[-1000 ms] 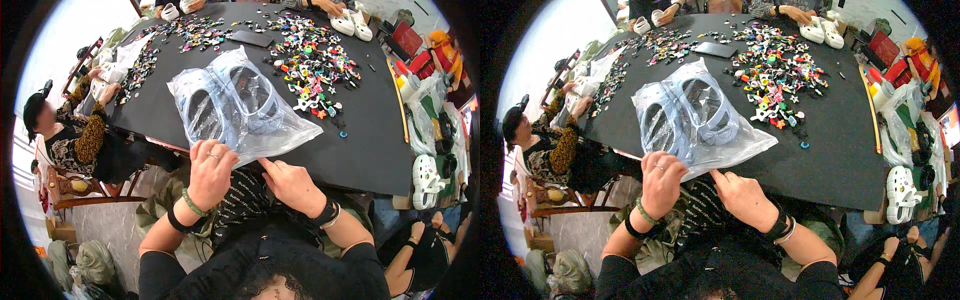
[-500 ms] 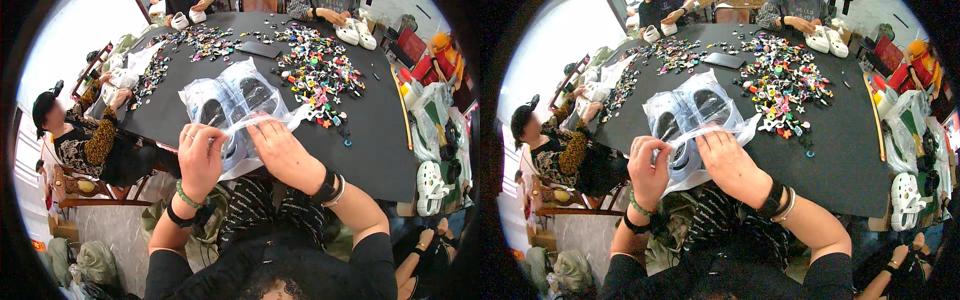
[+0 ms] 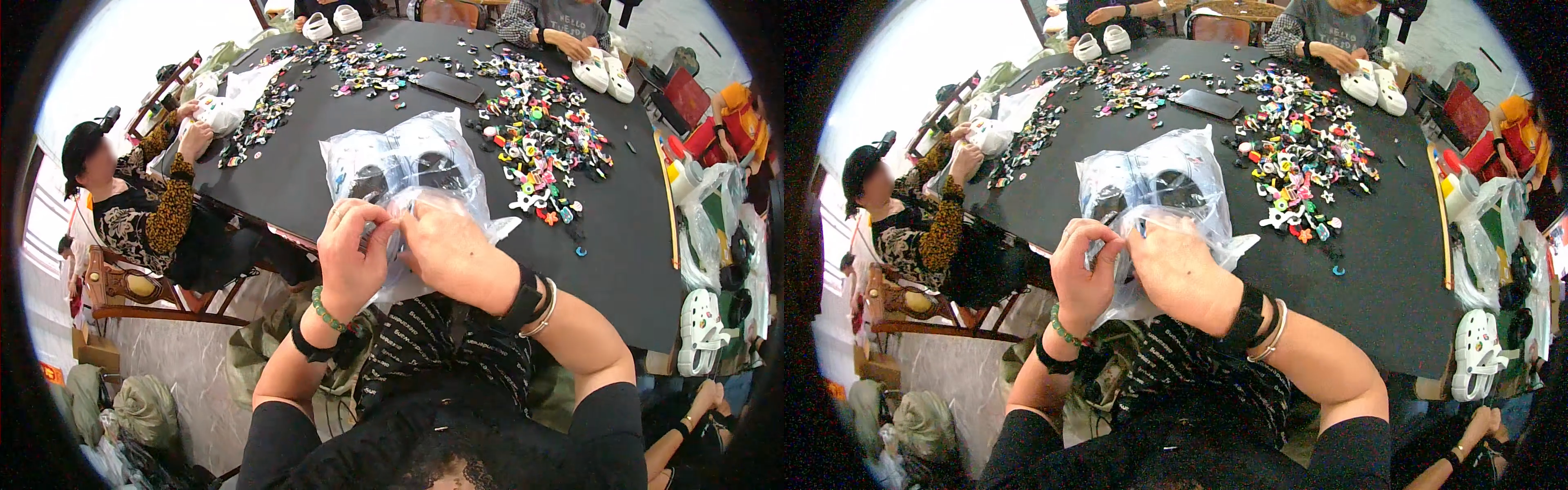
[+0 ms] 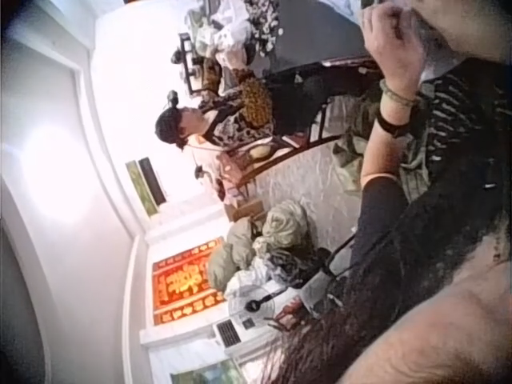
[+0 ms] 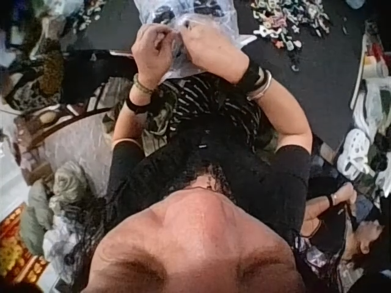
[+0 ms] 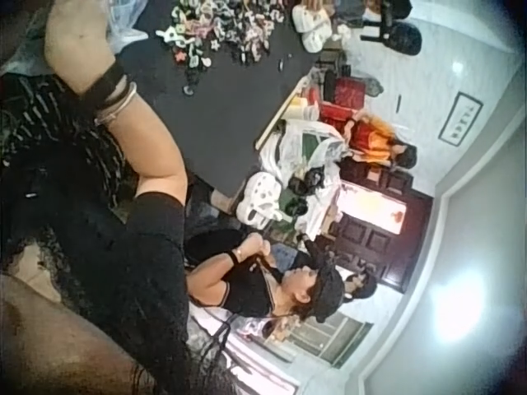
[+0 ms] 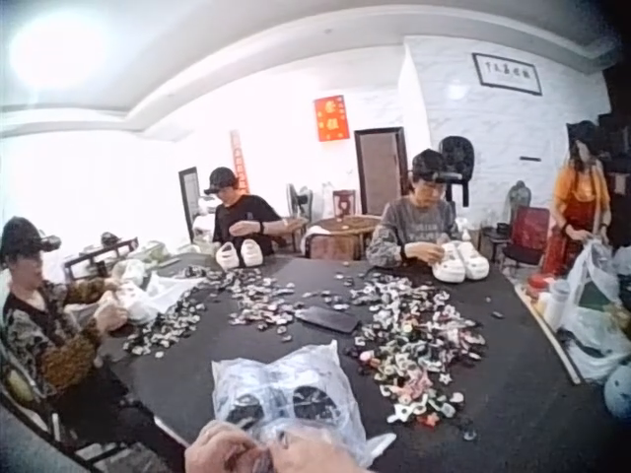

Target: Attaching decorative charms to rubber clogs.

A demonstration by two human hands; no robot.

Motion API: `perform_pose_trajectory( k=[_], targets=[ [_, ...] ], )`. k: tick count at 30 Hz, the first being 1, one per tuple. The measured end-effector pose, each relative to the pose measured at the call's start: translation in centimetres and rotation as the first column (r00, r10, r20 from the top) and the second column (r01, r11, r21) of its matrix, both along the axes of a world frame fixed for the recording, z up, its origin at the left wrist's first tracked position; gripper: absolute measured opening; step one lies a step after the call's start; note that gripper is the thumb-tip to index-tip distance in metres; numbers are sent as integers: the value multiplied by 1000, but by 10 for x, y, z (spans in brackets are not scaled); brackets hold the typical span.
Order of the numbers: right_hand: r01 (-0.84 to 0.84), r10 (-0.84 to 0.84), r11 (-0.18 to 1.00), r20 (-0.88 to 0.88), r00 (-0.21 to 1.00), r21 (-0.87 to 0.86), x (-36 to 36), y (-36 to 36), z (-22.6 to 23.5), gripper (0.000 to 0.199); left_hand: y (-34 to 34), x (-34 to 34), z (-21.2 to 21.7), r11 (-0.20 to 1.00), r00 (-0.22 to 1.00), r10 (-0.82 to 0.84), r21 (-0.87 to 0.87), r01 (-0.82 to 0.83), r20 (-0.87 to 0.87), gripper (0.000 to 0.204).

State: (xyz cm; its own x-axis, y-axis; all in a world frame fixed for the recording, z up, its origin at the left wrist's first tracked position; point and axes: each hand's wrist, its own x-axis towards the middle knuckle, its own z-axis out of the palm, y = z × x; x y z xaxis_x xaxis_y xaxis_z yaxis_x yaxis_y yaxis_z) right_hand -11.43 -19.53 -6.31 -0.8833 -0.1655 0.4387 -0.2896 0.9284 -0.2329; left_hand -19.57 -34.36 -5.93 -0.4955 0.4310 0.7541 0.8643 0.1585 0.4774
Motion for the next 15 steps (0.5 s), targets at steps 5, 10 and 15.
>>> perform_pose_trajectory(
  k=[5,10,15],
  targets=[
    [-29,22,999,153,988,43,4,-11,-2,32,-6,-4,0,1000,997,-31,6,30,76,11],
    [-69,79,992,93,992,-105,7,3,7,55,-26,-19,-8,998,994,20,56,-26,108,10],
    [90,-3,970,360,933,-224,5,29,37,68,-53,-46,-32,929,728,-56,303,-213,684,23]
  ],
)
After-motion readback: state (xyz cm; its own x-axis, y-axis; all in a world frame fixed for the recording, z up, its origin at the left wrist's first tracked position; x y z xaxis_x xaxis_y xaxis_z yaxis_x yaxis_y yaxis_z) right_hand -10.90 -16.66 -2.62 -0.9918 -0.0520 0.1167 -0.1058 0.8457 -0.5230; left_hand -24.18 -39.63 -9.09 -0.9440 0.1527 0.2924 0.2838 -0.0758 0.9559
